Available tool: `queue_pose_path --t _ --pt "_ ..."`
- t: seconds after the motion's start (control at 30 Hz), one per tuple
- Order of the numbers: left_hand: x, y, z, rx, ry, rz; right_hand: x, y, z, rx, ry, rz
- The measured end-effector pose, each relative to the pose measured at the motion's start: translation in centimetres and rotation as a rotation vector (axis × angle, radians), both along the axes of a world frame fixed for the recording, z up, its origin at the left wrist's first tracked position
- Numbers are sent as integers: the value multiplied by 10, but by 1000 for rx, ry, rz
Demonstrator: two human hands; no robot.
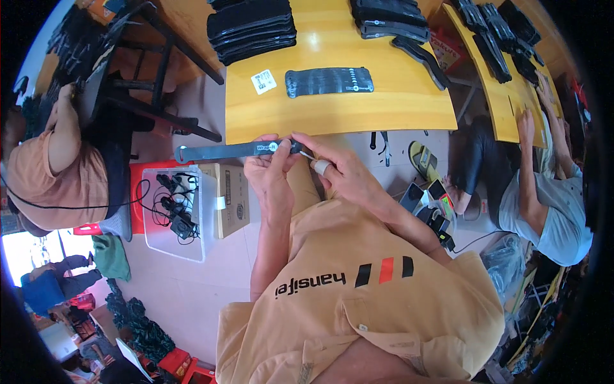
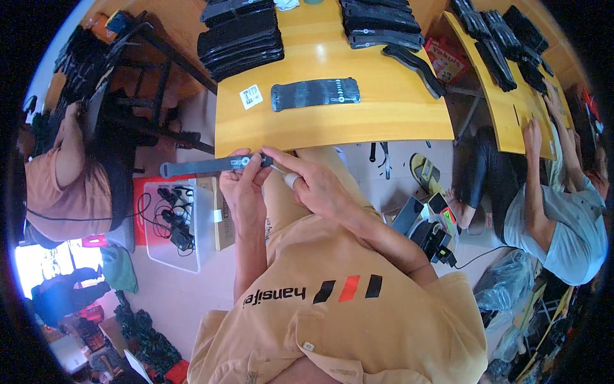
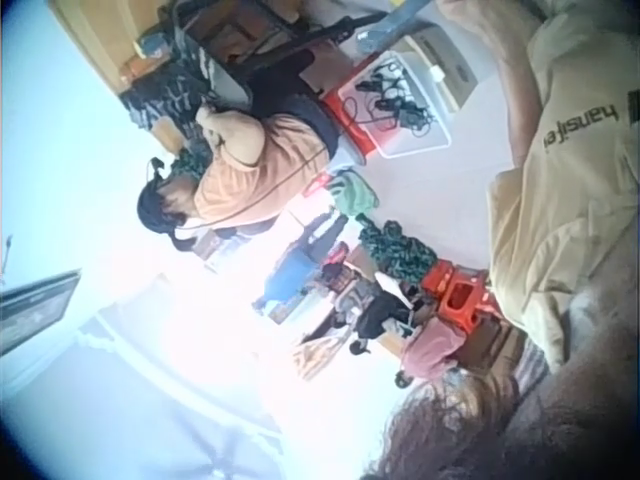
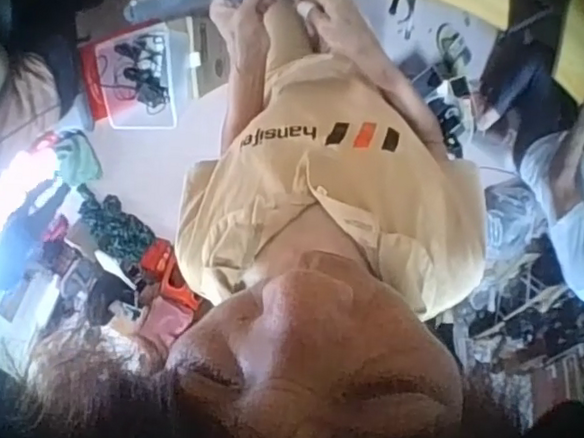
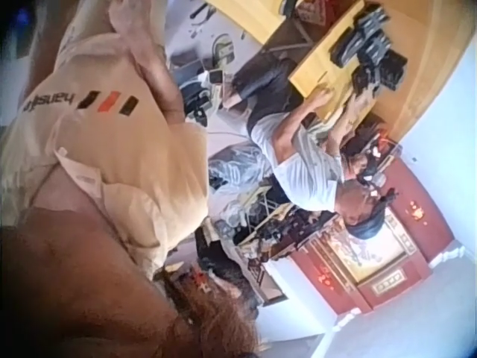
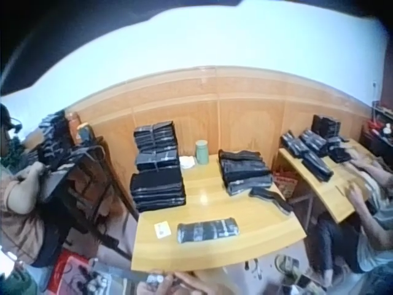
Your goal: Assembling leather bag handles by inserting metal pins and hardware using a small hand tool.
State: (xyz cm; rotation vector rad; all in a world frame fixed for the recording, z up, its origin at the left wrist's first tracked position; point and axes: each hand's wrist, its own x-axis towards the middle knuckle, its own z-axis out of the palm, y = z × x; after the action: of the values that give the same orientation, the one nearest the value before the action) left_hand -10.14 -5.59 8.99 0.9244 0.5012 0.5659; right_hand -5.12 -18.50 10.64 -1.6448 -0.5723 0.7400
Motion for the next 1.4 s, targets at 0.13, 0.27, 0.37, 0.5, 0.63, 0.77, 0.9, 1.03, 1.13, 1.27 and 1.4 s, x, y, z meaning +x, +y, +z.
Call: queue_pose_path --t 0.13,0.27,0.37,0.5,0.63,0.77,0.9,1.03,1.13,1.27,1.4 --pt "1 0 1 13 21 21 3 4 -10 23 -182 -29" --pt "-2 -2 -7 86 31 39 3 3 -15 -26 -94 2" --pt "-1 -5 -7 128 54 52 1 3 -16 8 -31 -29" --pt "-1 -5 -6 111 37 48 -1 7 -22 13 -153 -78" --pt "-2 -1 -11 73 60 24 -3 8 -28 110 -219 -120" --pt "-3 4 -13 -39 84 -42 -4 5 -25 21 -205 -106" --pt "-2 7 -19 -106 78 -80 -2 4 -13 -21 -94 -79" --pt "-2 5 -19 -112 156 -208 -4 5 -26 12 -171 -121" --pt "-2 5 -20 -94 211 -221 -7 6 -33 -44 -424 -169" --pt "0 1 -22 -115 198 -197 -10 5 -27 -145 -569 -183" --pt "4 -9 -22 -37 248 -126 -7 6 -46 -8 -499 -239"
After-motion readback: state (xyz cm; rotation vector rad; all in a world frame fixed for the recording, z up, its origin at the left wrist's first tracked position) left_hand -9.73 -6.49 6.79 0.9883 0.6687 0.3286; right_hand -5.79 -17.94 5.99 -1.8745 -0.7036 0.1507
